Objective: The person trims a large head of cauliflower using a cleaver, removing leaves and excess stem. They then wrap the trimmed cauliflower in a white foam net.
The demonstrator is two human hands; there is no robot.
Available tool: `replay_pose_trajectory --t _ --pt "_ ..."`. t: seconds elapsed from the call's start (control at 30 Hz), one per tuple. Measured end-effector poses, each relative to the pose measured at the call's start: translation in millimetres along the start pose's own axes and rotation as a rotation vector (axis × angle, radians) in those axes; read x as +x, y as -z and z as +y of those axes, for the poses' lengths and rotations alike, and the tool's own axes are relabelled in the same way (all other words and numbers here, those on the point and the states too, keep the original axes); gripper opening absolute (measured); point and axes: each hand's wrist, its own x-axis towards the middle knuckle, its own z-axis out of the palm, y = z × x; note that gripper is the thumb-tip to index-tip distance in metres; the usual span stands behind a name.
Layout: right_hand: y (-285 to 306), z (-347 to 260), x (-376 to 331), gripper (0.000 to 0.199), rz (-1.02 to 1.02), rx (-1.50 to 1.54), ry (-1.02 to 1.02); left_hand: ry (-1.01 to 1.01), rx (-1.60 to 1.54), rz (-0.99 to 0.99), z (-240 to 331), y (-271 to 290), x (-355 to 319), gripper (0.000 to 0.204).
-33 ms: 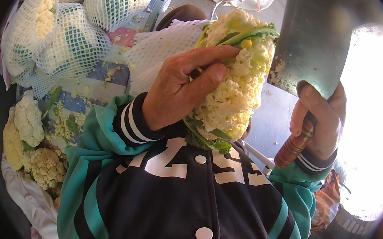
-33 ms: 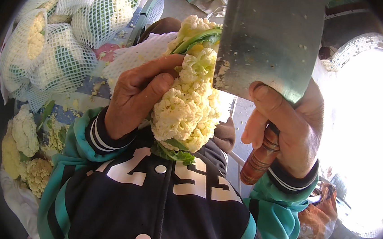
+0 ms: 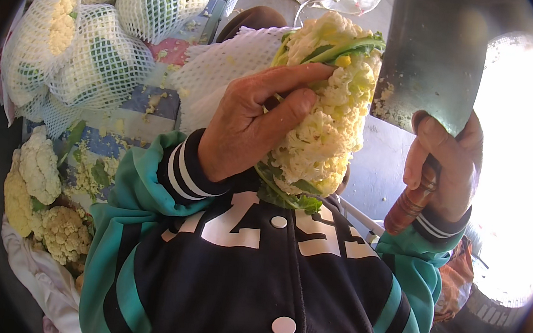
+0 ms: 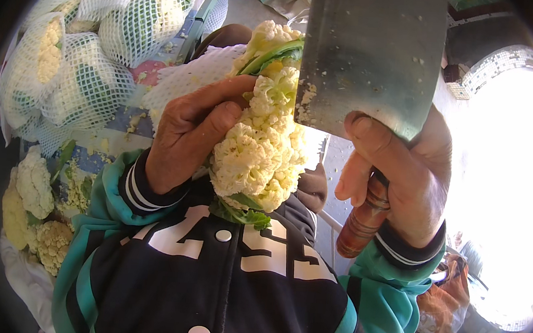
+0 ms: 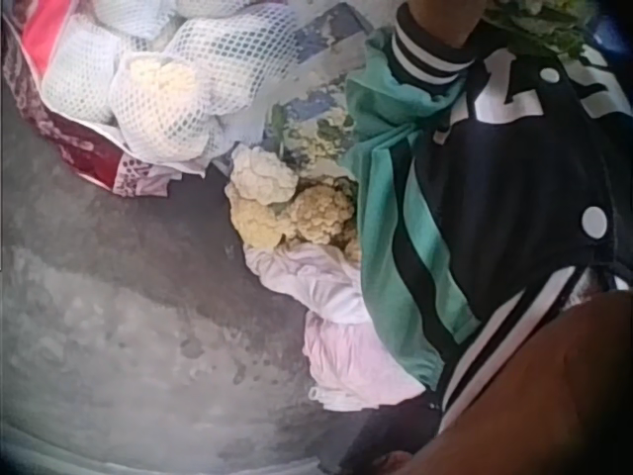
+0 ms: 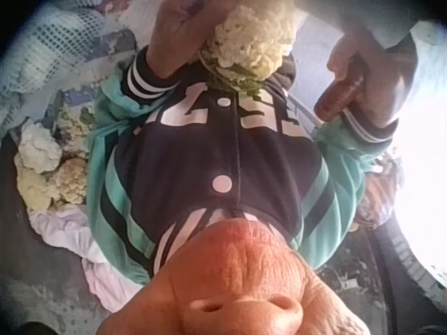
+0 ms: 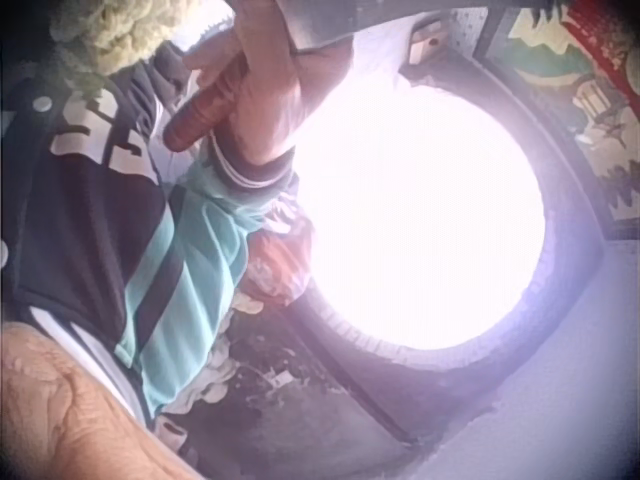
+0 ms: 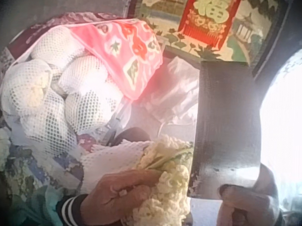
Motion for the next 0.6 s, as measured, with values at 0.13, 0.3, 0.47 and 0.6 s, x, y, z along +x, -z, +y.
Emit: replay_pose_trajectory --t 0.13,0.3,0.47,0.6 --pt "1 -12 7 0.030 -0.044 -0.180 -0.034 0.012 -0.066 -0.021 -2 0 -1 0.029" --pt "4 -22 24 0.024 -0.155 -0.238 -0.045 -0.046 -0.028 -0.070 -5 2 1 0.028" --pt "1 -24 31 0.039 -0.198 -0.325 -0.023 -0.024 -0.047 -0.067 -6 2 1 0.028" --pt "-1 -21 40 0.034 -0.245 -0.276 -0.043 -0.036 -0.063 -0.068 -7 2 1 0.028"
